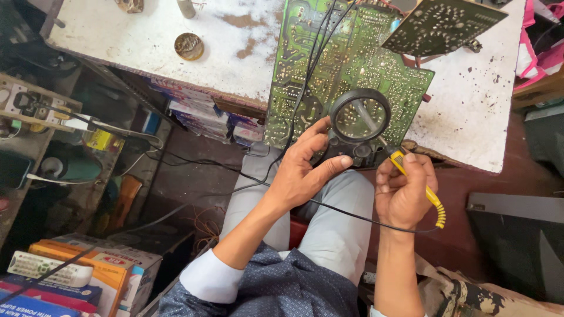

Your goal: The person sits on the floor and uses a soldering iron to work on a green circuit board. They then use a magnifying glass to inspect the board closely and later use a multimeter to test electrical connections on the board.

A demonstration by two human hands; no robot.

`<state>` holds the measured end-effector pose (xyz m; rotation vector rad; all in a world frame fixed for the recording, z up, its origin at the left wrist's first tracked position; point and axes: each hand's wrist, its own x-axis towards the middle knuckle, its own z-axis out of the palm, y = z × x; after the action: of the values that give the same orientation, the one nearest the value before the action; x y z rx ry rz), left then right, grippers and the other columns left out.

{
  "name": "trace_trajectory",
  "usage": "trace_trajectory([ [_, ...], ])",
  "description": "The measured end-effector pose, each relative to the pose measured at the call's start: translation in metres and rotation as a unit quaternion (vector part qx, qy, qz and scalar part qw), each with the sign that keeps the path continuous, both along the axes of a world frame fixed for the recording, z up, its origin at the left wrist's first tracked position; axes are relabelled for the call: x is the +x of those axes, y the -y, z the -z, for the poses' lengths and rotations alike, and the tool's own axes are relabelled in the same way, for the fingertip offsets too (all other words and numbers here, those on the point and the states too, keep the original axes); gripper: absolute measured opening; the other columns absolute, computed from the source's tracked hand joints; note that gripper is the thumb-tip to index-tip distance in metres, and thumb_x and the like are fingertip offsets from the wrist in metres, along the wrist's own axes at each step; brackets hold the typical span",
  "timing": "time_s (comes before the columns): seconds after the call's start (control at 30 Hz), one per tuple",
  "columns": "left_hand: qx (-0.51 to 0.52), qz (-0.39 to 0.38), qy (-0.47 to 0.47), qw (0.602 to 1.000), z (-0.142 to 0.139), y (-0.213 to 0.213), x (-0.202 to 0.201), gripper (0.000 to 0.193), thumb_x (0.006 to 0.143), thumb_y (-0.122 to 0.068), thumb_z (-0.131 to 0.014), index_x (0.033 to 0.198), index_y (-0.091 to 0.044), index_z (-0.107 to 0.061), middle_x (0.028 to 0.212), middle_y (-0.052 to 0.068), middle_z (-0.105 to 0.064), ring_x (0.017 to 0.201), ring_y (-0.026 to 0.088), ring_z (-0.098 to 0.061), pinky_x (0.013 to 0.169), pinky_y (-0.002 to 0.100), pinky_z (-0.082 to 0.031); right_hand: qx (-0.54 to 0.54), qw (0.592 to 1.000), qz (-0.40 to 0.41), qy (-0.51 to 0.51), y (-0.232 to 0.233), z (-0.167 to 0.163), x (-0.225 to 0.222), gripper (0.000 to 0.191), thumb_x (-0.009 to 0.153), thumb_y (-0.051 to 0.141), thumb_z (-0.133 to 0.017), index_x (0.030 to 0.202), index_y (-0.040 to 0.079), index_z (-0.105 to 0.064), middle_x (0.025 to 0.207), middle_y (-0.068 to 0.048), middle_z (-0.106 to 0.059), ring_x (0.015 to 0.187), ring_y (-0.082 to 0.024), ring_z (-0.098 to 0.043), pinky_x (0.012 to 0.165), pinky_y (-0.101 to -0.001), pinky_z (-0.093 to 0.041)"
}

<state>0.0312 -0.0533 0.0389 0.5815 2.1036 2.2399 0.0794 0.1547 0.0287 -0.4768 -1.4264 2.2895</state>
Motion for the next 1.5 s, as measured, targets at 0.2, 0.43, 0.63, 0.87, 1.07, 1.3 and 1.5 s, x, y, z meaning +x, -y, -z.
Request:
trace_trajectory([
  [0.2,-0.016,-0.001,-0.004,1.0,-0.003,0.001,0.002,0.035,0.093,-0.027,-0.078,0.118,-0.003,-0.072,0.154,0.025,-0.053,0.149,0.034,-0.048,0.12,0.04,-0.039,-0.193,0.98,-0.042,-0.033,-0.026,0.012,0.001,0.027,0.105,0.024,-0.062,0.086,0.004,-0.058,0.07,-0.008,-0.057,0.057,-0.013,-0.046,0.051,-0.0236,-0.038],
  [0.43,-0.024,0.005,-0.002,1.0,0.0,0.003,0.003,0.033,0.093,-0.028,-0.078,0.117,-0.004,-0.073,0.153,0.025,-0.055,0.151,0.034,-0.049,0.12,0.04,-0.04,-0.41,0.886,-0.115,-0.183,-0.072,0.058,0.031,0.027,0.11,0.02,-0.061,0.092,0.0,-0.062,0.073,-0.009,-0.06,0.062,-0.012,-0.052,0.057,-0.0199,-0.043],
  [0.63,-0.029,0.0,-0.007,1.0,0.001,0.002,0.004,0.034,0.093,-0.027,-0.079,0.116,-0.003,-0.072,0.155,0.026,-0.051,0.15,0.035,-0.047,0.12,0.04,-0.038,-0.461,0.872,0.069,-0.145,-0.101,0.108,0.04,0.016,0.109,0.012,-0.062,0.106,-0.003,-0.065,0.087,-0.01,-0.063,0.069,-0.012,-0.056,0.058,-0.0178,-0.048],
  [0.87,-0.028,0.006,-0.009,1.0,0.002,0.002,0.003,0.033,0.093,-0.027,-0.079,0.116,-0.003,-0.072,0.155,0.026,-0.052,0.15,0.035,-0.048,0.121,0.04,-0.038,-0.151,0.985,0.033,-0.076,-0.066,0.061,0.039,0.017,0.105,0.02,-0.065,0.102,0.004,-0.058,0.077,-0.012,-0.063,0.058,-0.017,-0.053,0.051,-0.0237,-0.044],
  [1.07,-0.026,-0.001,-0.007,1.0,0.004,0.0,0.005,0.036,0.093,-0.027,-0.079,0.119,-0.003,-0.072,0.155,0.026,-0.052,0.15,0.035,-0.047,0.121,0.04,-0.037,0.032,0.999,-0.001,-0.029,-0.026,0.014,0.004,0.017,0.102,0.019,-0.06,0.099,0.003,-0.054,0.073,-0.017,-0.062,0.052,-0.021,-0.054,0.045,-0.0263,-0.041],
  [1.3,-0.023,-0.004,-0.003,1.0,0.004,0.0,0.005,0.036,0.092,-0.027,-0.079,0.118,-0.003,-0.072,0.155,0.026,-0.052,0.149,0.034,-0.049,0.12,0.039,-0.039,0.034,0.999,-0.019,-0.026,-0.024,0.006,-0.008,0.016,0.104,0.016,-0.06,0.099,0.003,-0.052,0.076,-0.019,-0.064,0.054,-0.021,-0.056,0.047,-0.0267,-0.042],
  [1.5,-0.019,-0.002,-0.007,1.0,0.002,0.001,0.005,0.036,0.092,-0.027,-0.079,0.118,-0.003,-0.072,0.154,0.026,-0.053,0.149,0.034,-0.048,0.12,0.04,-0.039,0.033,0.999,-0.027,-0.03,-0.024,0.006,-0.01,0.016,0.105,0.013,-0.06,0.097,0.002,-0.052,0.076,-0.019,-0.064,0.055,-0.022,-0.056,0.047,-0.027,-0.042],
])
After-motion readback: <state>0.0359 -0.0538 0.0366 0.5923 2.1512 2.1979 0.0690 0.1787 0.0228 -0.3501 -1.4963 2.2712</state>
